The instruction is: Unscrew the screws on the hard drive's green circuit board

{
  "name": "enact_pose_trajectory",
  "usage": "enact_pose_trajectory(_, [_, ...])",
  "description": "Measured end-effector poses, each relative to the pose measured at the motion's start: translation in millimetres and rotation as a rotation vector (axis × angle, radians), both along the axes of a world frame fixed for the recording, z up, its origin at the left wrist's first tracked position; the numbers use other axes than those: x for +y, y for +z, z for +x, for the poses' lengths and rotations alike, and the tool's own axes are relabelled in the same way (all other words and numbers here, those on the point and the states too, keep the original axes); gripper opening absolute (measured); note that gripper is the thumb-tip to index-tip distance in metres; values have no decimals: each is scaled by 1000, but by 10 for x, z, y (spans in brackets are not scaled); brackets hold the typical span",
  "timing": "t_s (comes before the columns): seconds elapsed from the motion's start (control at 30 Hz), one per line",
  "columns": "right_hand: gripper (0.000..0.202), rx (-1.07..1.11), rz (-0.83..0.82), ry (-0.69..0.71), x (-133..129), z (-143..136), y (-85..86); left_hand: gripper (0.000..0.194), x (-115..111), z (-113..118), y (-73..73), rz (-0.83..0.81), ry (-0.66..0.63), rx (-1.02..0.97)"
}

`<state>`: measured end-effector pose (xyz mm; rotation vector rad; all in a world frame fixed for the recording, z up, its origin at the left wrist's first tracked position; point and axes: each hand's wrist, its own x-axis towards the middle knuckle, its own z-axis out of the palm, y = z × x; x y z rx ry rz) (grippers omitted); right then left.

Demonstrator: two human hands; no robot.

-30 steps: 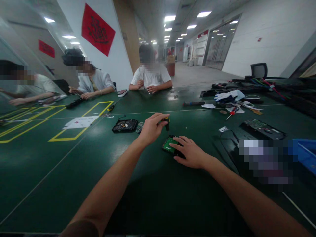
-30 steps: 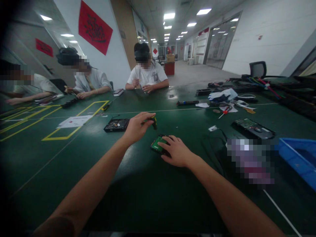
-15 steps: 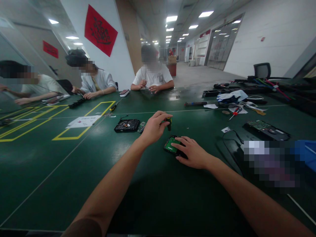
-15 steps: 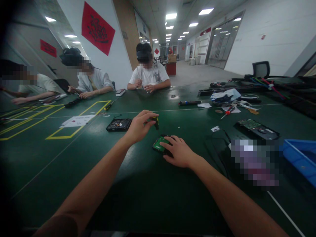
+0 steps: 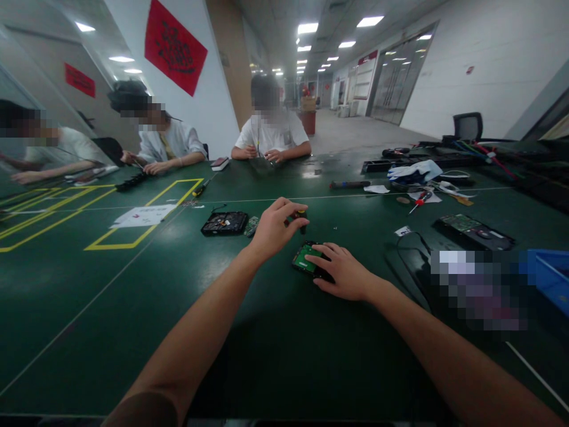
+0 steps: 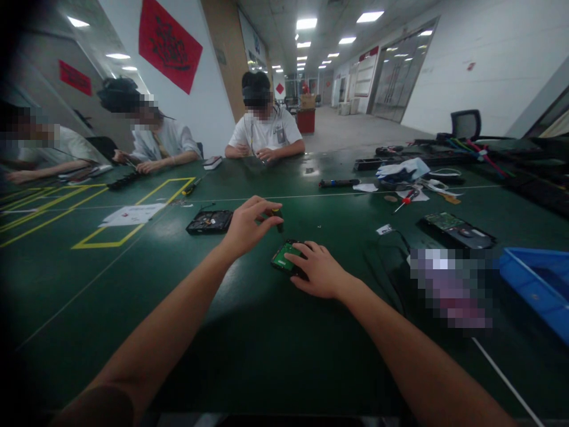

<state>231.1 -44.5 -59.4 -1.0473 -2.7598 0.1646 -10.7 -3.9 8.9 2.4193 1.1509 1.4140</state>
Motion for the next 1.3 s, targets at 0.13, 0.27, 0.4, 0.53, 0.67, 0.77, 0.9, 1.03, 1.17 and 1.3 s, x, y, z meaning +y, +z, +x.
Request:
enact_pose_trajectory(0.13, [62,0,-6,0,1,-1,6,26,-12,12,-1,-7,-40,-50])
enact_pose_trajectory(0.27, [61,4,-11,3,-1,6,5,28,-8,-34,10,-61,-145,-17])
enact_pose_trajectory(0.4, [62,4,-9,6,6,14,-18,36,9,-45,-5,-79,-173,6])
enact_pose_trajectory(0.53, [62,-5,-1,2,3,10,-17,32,-5,-4,-11,-30,-83,7])
enact_pose_trajectory(0.67, [61,-5,1,-2,-9,3,7,27,-28,30,-3,-19,-40,-2])
enact_pose_trajectory(0.77, [61,2,2,-3,-12,6,9,25,-30,27,8,-31,-47,15])
enact_pose_trajectory(0.9, [61,5,-4,1,-5,13,-7,34,-10,-6,10,-57,-107,75])
enact_pose_trajectory(1.03, [62,5,-1,11,3,12,-19,37,7,-17,-19,-52,-88,78])
enact_pose_trajectory(1.17, [63,-4,3,1,3,7,-15,34,-11,22,-53,-18,-10,53])
enact_pose_trajectory(1.3, [64,-4,-5,1,0,3,-4,30,-24,48,-54,-6,-21,50])
